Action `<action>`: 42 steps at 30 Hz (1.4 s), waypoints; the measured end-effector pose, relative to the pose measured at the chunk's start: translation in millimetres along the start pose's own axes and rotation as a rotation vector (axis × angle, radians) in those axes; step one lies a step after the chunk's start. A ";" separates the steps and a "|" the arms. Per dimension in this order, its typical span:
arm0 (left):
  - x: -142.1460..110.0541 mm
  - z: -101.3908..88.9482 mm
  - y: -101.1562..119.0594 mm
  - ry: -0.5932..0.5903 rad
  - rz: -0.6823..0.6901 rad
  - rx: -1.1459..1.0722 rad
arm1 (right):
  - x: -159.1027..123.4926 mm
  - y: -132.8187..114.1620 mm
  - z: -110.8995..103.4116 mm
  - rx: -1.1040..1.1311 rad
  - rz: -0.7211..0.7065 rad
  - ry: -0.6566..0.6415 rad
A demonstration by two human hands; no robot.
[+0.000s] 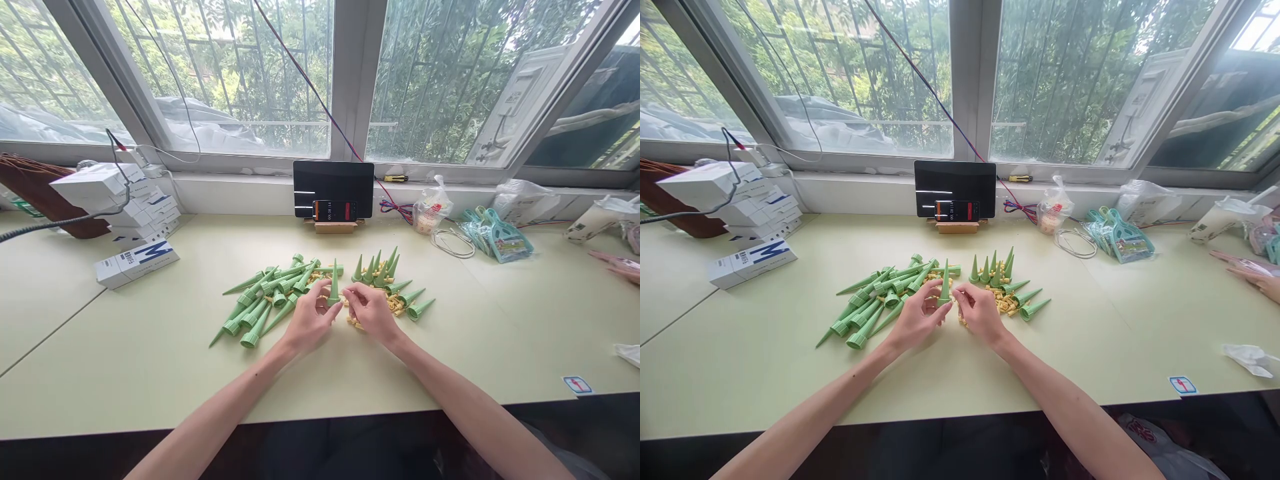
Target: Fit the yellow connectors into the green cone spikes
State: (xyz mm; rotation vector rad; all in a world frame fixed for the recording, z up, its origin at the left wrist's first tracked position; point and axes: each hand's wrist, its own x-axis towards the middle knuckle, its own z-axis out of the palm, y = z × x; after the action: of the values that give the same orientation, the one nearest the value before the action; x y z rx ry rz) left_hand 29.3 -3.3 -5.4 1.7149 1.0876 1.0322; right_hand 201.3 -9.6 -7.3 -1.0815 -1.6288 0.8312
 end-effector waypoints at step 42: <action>0.4 -3.2 -3.3 0.013 0.085 0.043 | -1.1 -1.1 -0.6 -0.110 -0.031 -0.070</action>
State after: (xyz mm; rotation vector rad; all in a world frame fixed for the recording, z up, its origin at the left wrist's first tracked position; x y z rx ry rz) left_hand 25.7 -1.4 -7.4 1.8049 1.0601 1.0813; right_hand 201.7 -11.0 -6.5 -1.1115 -1.7633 0.7740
